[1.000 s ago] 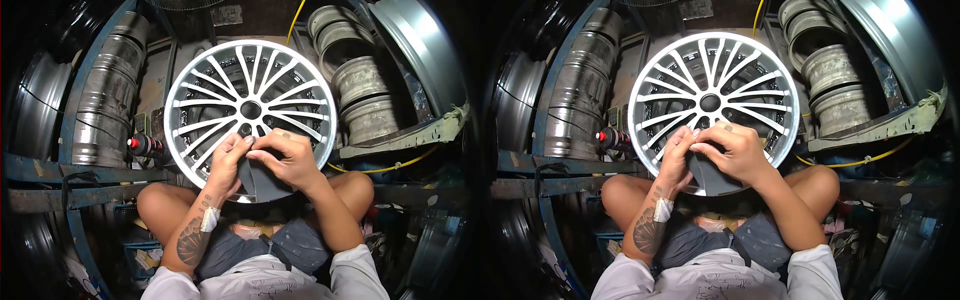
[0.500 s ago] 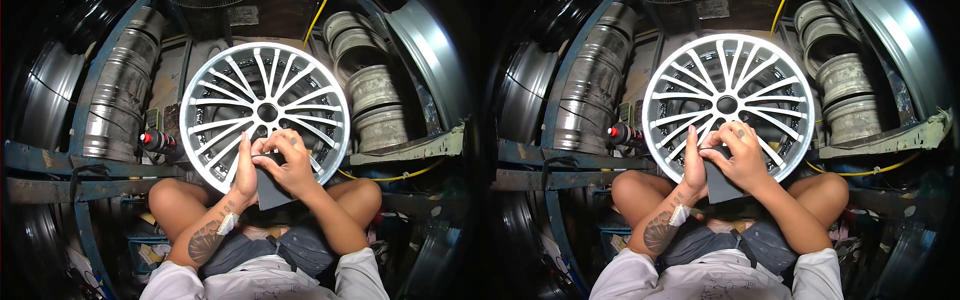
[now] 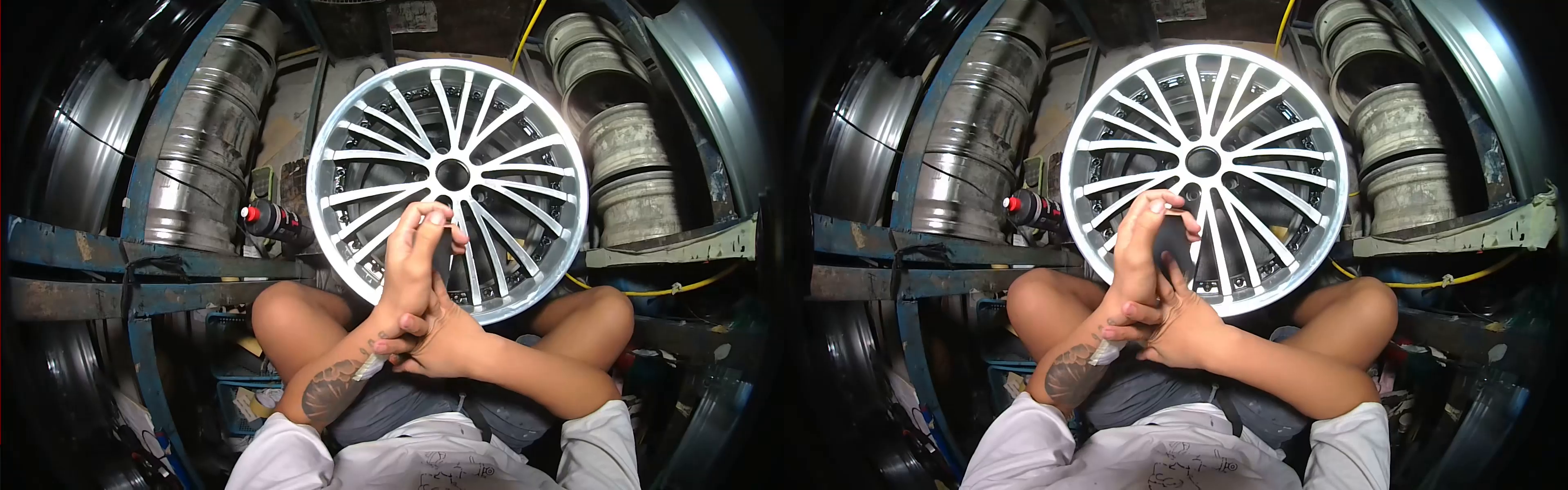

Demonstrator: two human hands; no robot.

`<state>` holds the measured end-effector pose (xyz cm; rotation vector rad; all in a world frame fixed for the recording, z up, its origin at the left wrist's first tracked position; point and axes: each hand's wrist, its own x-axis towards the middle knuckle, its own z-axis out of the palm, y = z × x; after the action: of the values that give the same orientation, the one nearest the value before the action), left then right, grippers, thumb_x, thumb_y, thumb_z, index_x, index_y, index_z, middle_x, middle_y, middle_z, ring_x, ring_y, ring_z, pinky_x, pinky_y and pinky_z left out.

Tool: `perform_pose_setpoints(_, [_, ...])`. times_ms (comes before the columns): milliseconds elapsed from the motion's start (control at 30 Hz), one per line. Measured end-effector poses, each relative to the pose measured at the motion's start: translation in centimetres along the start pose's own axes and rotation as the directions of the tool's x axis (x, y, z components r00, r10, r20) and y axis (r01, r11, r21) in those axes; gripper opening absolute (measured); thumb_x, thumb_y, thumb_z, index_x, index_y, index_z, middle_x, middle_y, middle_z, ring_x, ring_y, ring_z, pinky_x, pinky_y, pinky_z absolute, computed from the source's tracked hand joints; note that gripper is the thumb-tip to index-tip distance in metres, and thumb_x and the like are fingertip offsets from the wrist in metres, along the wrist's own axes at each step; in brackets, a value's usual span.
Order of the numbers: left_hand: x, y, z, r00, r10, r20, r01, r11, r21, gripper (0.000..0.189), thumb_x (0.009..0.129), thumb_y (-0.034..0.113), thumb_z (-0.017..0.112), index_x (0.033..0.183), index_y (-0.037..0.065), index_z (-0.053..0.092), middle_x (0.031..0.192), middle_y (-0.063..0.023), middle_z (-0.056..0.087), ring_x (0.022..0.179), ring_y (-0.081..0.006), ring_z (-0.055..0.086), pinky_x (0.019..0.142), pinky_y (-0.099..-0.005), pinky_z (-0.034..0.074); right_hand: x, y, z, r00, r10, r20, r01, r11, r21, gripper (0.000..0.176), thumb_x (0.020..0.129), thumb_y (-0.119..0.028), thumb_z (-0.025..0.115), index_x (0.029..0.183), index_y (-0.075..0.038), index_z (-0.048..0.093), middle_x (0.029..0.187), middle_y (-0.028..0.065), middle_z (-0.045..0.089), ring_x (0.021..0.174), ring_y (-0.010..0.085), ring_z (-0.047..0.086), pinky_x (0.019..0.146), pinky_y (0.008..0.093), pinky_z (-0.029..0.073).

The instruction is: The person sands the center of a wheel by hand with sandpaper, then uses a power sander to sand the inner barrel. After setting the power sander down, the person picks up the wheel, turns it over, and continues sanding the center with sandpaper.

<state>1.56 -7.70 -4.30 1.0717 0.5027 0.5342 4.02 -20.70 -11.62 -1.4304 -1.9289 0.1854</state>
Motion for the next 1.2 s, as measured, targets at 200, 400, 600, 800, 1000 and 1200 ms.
perform_pose_setpoints(200, [0.3,0.4,-0.2,0.973,-0.079,-0.219,0.038,0.982,-0.184,0.017,0.107,0.019,0.058,0.11,0.003,0.062,0.092,-0.0115,0.071,0.085,-0.0186,0.067,0.083,-0.0314,0.055,1.4,0.1,-2.7,0.999,-0.011,0.038,0.009,0.999,0.038,0.081,0.088,-0.037,0.076,0.156,-0.056,0.036,0.173,-0.0018,0.012,0.151,0.0511,0.028,0.12,0.0768,0.019])
perform_pose_setpoints(400, [0.2,0.5,-2.2,0.998,-0.058,0.009,0.055,0.866,-0.498,0.039,0.111,0.04,0.047,0.101,0.005,0.062,0.09,-0.0129,0.067,0.089,-0.0285,0.067,0.092,-0.0473,0.057,4.4,0.6,-8.0,0.628,0.712,-0.314,-0.526,0.685,0.504,0.065,0.091,-0.02,0.081,0.144,-0.002,0.049,0.143,0.0277,0.052,0.129,0.0322,0.057,0.102,0.0433,0.049])
perform_pose_setpoints(600, [1.0,0.9,-1.8,0.987,-0.046,-0.155,-0.015,0.927,-0.374,0.055,0.113,0.041,0.036,0.122,-0.004,0.068,0.126,-0.0179,0.071,0.123,-0.0327,0.064,0.107,-0.0455,0.05,1.9,4.4,-10.6,0.608,0.793,0.04,-0.554,0.388,0.737,0.02,0.098,-0.005,0.071,0.115,0.002,0.065,0.101,0.0062,0.075,0.088,0.0065,0.066,0.078,0.0252,0.054])
perform_pose_setpoints(800, [0.1,-1.3,-4.1,0.995,-0.104,-0.005,0.1,0.965,-0.242,0.04,0.088,0.01,0.045,0.048,0.005,0.051,0.068,-0.0113,0.055,0.066,-0.0207,0.051,0.077,-0.037,0.05,3.4,3.9,-13.4,0.363,0.908,-0.208,-0.001,0.223,0.975,0.024,0.105,-0.015,0.062,0.126,-0.003,0.06,0.11,0.0083,0.074,0.093,0.0164,0.074,0.084,0.0297,0.061])
perform_pose_setpoints(1000, [-1.7,-0.9,0.0,0.54,-0.475,0.695,0.419,0.868,0.267,0.05,0.094,0.021,0.05,0.058,-0.007,0.069,0.052,-0.0174,0.062,0.05,-0.0232,0.06,0.06,-0.0308,0.053,4.6,1.3,-8.8,0.429,0.859,0.281,-0.085,-0.272,0.959,0.024,0.108,-0.031,0.055,0.116,-0.009,0.056,0.092,0.0104,0.066,0.074,0.0262,0.071,0.069,0.04,0.063])
perform_pose_setpoints(1200, [-2.3,1.7,1.7,0.451,-0.667,0.593,0.581,0.724,0.372,0.09,0.107,0.061,0.038,0.072,-0.018,0.064,0.055,-0.0233,0.064,0.036,-0.0255,0.058,0.034,-0.026,0.045,3.3,-0.2,-7.1,0.368,0.899,0.236,0.022,-0.263,0.965,0.024,0.107,-0.03,0.05,0.111,-0.007,0.056,0.087,0.0092,0.06,0.066,0.0242,0.067,0.063,0.0362,0.061])
